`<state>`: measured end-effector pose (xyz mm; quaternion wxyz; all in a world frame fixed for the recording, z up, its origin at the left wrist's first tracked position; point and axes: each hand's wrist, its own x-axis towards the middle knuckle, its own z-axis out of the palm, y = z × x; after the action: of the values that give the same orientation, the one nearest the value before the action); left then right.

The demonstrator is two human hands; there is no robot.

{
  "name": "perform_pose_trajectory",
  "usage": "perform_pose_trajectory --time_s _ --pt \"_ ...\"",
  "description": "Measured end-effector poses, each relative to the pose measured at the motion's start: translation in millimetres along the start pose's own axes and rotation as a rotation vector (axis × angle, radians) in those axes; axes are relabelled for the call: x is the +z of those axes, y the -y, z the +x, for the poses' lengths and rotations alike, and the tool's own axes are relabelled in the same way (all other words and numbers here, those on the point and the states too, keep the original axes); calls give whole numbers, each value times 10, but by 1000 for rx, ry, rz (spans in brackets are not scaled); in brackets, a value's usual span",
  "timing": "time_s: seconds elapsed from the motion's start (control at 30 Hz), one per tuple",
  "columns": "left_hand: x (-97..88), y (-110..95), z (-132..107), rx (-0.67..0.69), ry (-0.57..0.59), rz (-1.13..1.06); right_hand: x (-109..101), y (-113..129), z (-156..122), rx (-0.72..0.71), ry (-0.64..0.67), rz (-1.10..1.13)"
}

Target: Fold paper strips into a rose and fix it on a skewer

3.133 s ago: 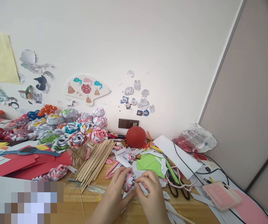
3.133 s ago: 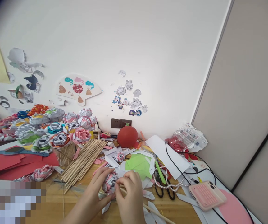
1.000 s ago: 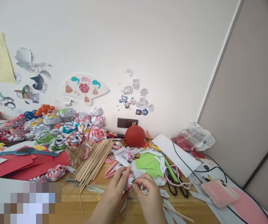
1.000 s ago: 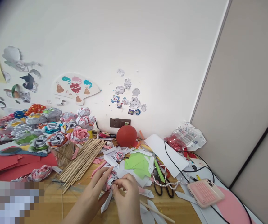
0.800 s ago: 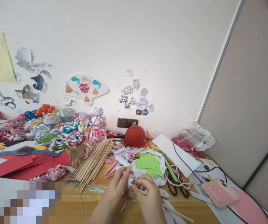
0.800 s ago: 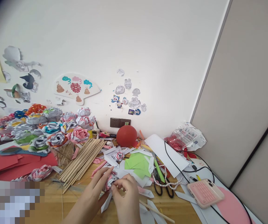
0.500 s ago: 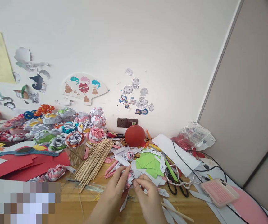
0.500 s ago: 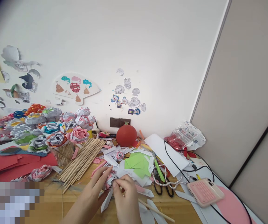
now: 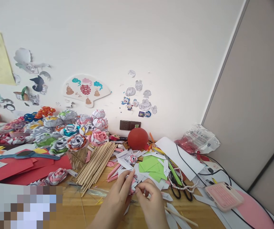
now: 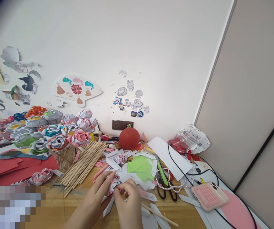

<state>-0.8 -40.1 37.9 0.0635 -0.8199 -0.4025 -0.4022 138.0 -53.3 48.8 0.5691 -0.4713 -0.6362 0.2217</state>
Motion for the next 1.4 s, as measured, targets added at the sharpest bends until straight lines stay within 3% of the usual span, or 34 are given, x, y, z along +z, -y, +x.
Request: perform_pose_trajectory --time_s 0.2,0.3,0.43,0.53,0.87,1.03,1.3,1.4 --pt "-14 -13 52 -180 -18 -175 -91 55 -5 -161 -88 -125" --pt "-47 -23 84 -266 -12 -248 -181 92 32 -313 -133 -186" --pt "-69 -40 102 -318 -22 -307 -221 108 64 -543 -123 -350" --pt "-58 -40 98 -326 -26 -319 -202 96 58 -638 -103 -456" --pt "-60 -33 98 -297 -13 -274 -181 66 74 -649 -12 -546" --pt "-54 -40 91 -285 9 -273 -143 31 68 -700 -65 -663" --pt "-60 -18 112 -330 69 -285 -169 14 97 -567 72 -458" --pt "-42 -5 101 -308 72 -286 -184 -4 124 -586 113 -487"
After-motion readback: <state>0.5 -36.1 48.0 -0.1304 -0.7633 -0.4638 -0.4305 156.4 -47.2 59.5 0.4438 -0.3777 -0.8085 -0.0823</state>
